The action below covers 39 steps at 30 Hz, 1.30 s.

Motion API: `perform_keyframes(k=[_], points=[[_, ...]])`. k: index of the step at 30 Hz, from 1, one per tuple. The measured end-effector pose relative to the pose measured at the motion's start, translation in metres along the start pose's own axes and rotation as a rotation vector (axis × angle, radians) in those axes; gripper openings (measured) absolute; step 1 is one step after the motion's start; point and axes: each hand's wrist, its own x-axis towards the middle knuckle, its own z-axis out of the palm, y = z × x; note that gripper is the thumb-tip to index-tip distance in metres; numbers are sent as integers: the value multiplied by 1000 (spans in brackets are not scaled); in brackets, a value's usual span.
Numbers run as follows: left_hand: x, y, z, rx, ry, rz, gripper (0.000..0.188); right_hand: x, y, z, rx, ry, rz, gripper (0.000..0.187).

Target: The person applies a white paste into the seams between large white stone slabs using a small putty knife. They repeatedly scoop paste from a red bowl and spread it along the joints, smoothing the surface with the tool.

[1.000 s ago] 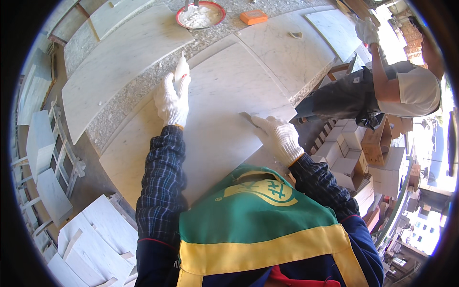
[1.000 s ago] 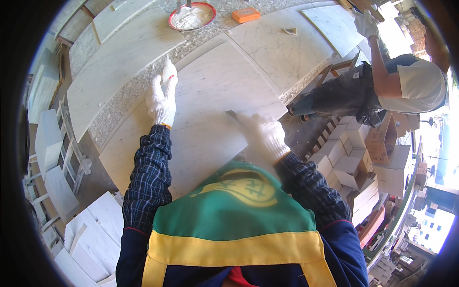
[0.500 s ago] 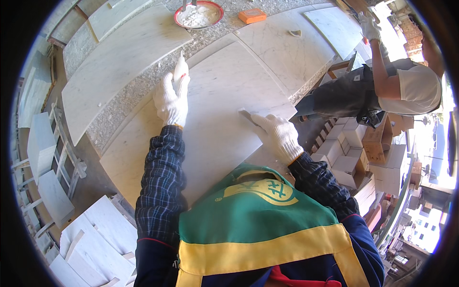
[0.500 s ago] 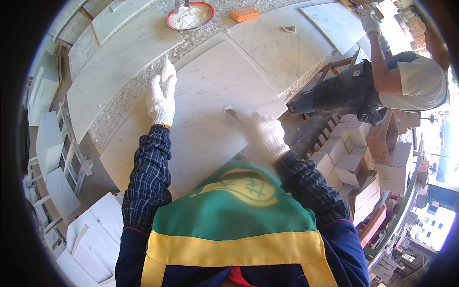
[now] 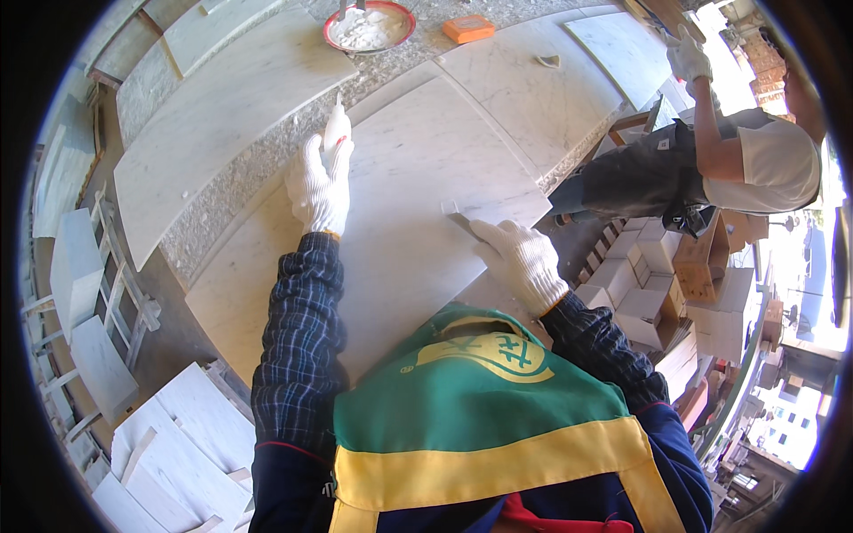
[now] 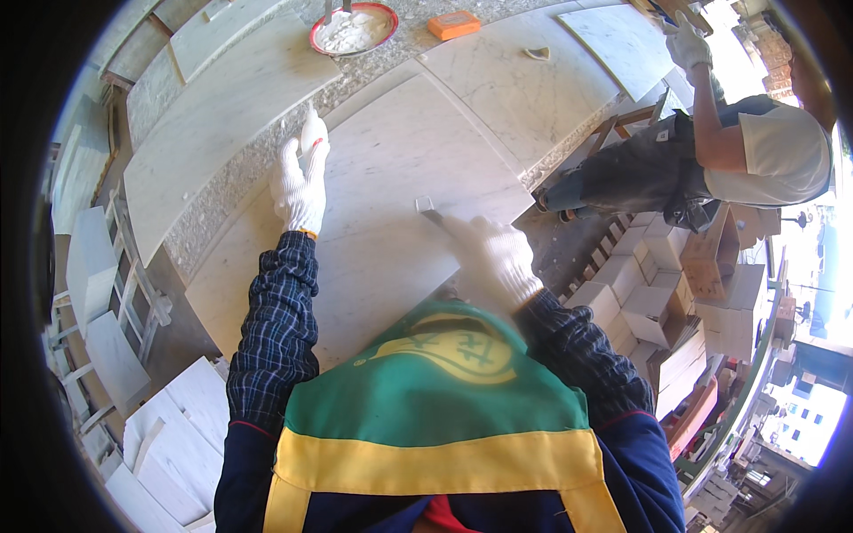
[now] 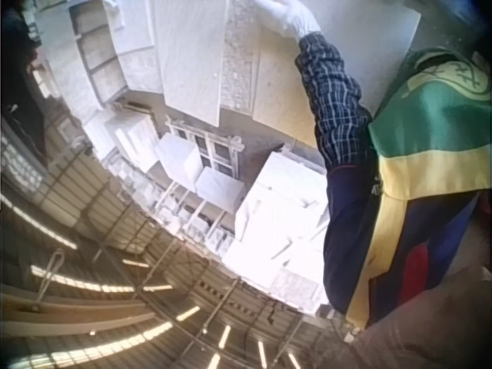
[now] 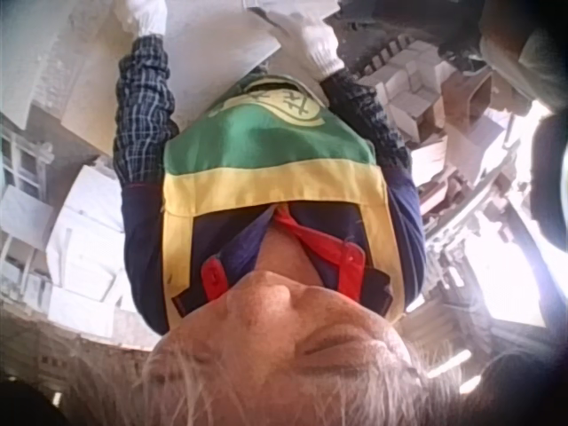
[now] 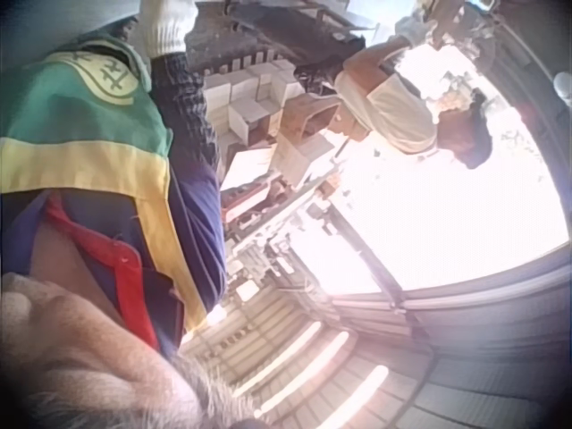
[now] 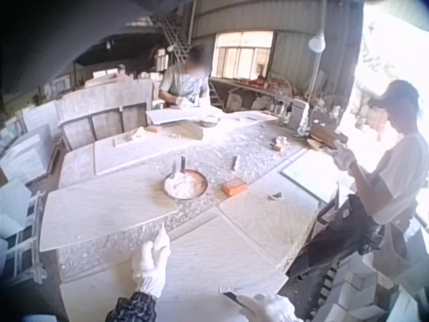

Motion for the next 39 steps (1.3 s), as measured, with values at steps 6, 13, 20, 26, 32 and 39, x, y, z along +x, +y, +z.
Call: perform_keyframes(k=[6, 13, 20, 26, 32, 39], points=[[1, 1, 0, -16, -6, -16, 48, -1, -2, 5, 45, 95, -29, 33], [2, 4, -7, 9, -98, -58, 56, 16, 1, 12, -4, 169, -76, 32], [1, 7, -3, -10, -39, -78, 48, -10, -2, 5, -10, 35, 14, 30], [2, 6, -5, -19, -41, -39, 49, -1, -1, 14, 22, 154, -49, 30], [2, 5, -6, 6, -90, -72, 56, 10, 6, 18, -11, 161, -62, 30], [-13, 9, -17, -98, -186, 97, 43, -25, 8, 7, 70, 77, -57, 36]])
